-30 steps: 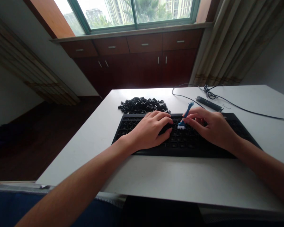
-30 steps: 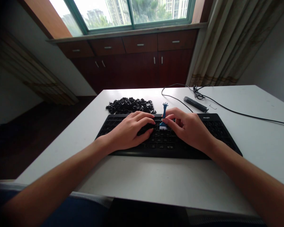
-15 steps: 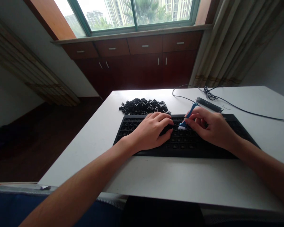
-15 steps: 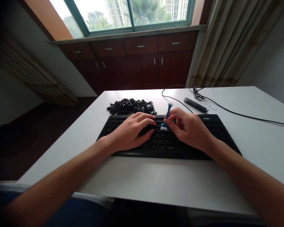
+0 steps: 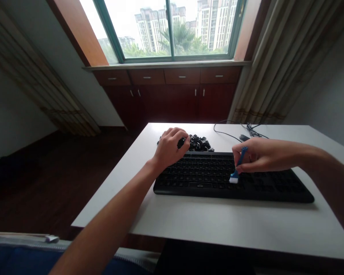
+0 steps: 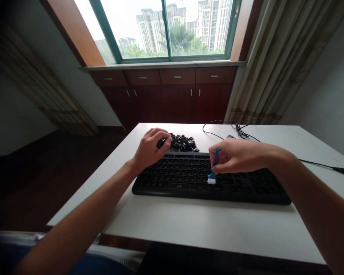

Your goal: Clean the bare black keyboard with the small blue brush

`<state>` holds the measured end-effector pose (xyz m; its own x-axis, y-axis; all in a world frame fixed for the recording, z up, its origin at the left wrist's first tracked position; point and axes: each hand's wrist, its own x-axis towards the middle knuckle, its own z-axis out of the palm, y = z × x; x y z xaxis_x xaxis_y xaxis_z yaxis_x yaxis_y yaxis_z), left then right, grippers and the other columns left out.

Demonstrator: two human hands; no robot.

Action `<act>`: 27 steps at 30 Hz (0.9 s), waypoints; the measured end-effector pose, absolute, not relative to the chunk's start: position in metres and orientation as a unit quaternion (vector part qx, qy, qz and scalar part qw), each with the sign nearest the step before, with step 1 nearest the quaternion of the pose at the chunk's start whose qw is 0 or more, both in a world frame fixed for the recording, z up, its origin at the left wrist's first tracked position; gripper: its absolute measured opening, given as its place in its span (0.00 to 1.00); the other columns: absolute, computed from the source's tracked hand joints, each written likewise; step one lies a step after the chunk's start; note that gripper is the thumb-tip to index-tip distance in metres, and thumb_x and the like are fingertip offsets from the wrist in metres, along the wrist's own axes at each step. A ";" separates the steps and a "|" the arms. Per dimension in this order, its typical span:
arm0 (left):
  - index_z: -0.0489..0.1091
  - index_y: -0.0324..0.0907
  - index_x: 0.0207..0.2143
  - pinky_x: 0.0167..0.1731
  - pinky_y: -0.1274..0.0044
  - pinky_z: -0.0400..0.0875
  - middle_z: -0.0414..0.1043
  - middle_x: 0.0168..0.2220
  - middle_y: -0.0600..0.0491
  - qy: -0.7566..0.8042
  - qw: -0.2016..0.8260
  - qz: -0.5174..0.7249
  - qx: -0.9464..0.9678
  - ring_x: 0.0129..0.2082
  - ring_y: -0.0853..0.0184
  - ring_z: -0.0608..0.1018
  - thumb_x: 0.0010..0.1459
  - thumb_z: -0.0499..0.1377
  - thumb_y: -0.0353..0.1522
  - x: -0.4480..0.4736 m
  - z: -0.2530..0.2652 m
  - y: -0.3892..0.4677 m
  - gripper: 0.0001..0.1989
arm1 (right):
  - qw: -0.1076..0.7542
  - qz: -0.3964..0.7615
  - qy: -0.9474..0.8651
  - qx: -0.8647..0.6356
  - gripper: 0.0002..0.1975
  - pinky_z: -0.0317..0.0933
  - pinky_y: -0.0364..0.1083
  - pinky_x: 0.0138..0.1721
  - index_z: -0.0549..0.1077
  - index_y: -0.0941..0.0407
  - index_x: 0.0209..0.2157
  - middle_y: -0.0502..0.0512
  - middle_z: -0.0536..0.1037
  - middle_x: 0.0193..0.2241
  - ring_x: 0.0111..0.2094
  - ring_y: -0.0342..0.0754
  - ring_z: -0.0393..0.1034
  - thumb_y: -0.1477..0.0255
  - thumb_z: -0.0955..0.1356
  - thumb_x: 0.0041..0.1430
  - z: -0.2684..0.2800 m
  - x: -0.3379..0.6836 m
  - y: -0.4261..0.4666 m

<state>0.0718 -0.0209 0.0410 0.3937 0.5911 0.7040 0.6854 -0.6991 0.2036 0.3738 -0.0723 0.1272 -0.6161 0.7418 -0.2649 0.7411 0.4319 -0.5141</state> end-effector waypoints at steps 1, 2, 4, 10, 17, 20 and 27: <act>0.70 0.41 0.37 0.48 0.68 0.66 0.74 0.41 0.50 -0.380 0.064 -0.385 -0.838 0.43 0.65 0.73 0.63 0.53 0.33 0.063 0.040 -0.017 0.08 | 0.005 0.314 -0.845 -0.433 0.10 0.61 0.41 0.22 0.75 0.52 0.34 0.49 0.77 0.24 0.24 0.43 0.70 0.61 0.69 0.57 0.134 0.372 -0.074; 0.70 0.41 0.36 0.47 0.67 0.66 0.74 0.40 0.50 -0.375 0.069 -0.370 -0.847 0.42 0.64 0.73 0.63 0.53 0.33 0.054 0.039 -0.013 0.08 | 0.020 0.322 -0.843 -0.430 0.10 0.62 0.41 0.23 0.75 0.53 0.35 0.50 0.78 0.25 0.25 0.44 0.71 0.61 0.69 0.57 0.140 0.369 -0.074; 0.70 0.41 0.35 0.46 0.68 0.66 0.74 0.38 0.50 -0.366 0.078 -0.338 -0.863 0.40 0.64 0.73 0.63 0.53 0.34 0.038 0.034 -0.010 0.08 | 0.068 0.327 -0.837 -0.433 0.11 0.63 0.42 0.26 0.74 0.54 0.37 0.51 0.80 0.29 0.29 0.44 0.73 0.61 0.69 0.58 0.147 0.365 -0.074; 0.68 0.40 0.31 0.41 0.71 0.67 0.71 0.31 0.52 -0.381 0.080 -0.360 -0.848 0.34 0.68 0.71 0.64 0.52 0.33 0.008 0.021 -0.013 0.10 | 0.000 0.389 -0.816 -0.428 0.15 0.62 0.44 0.26 0.73 0.55 0.35 0.54 0.80 0.30 0.29 0.46 0.72 0.57 0.66 0.59 0.122 0.350 -0.060; 0.67 0.41 0.28 0.39 0.72 0.65 0.70 0.29 0.54 -0.371 0.059 -0.367 -0.851 0.31 0.69 0.69 0.64 0.53 0.34 0.010 0.021 -0.014 0.11 | 0.090 0.174 -0.811 -0.552 0.15 0.60 0.46 0.31 0.71 0.56 0.36 0.56 0.79 0.31 0.31 0.48 0.71 0.58 0.67 0.56 0.133 0.338 -0.026; 0.66 0.41 0.26 0.39 0.73 0.65 0.70 0.28 0.54 -0.376 0.051 -0.351 -0.856 0.30 0.70 0.69 0.64 0.53 0.34 0.010 0.019 -0.012 0.12 | 0.055 0.188 -0.819 -0.539 0.15 0.61 0.45 0.30 0.73 0.54 0.37 0.55 0.79 0.33 0.33 0.49 0.72 0.58 0.68 0.54 0.165 0.324 -0.021; 0.68 0.41 0.27 0.39 0.72 0.65 0.69 0.27 0.55 -0.382 0.011 -0.338 -0.860 0.29 0.70 0.68 0.63 0.55 0.34 0.017 0.018 -0.011 0.12 | -0.030 0.210 -0.825 -0.524 0.11 0.60 0.45 0.27 0.76 0.54 0.36 0.55 0.80 0.33 0.31 0.49 0.73 0.64 0.69 0.52 0.172 0.284 -0.019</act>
<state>0.0174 -0.0108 0.0184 0.4791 0.6496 0.5903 0.6648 -0.7077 0.2392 0.2839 -0.0191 0.1717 -0.4487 0.8520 -0.2699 0.8773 0.3625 -0.3144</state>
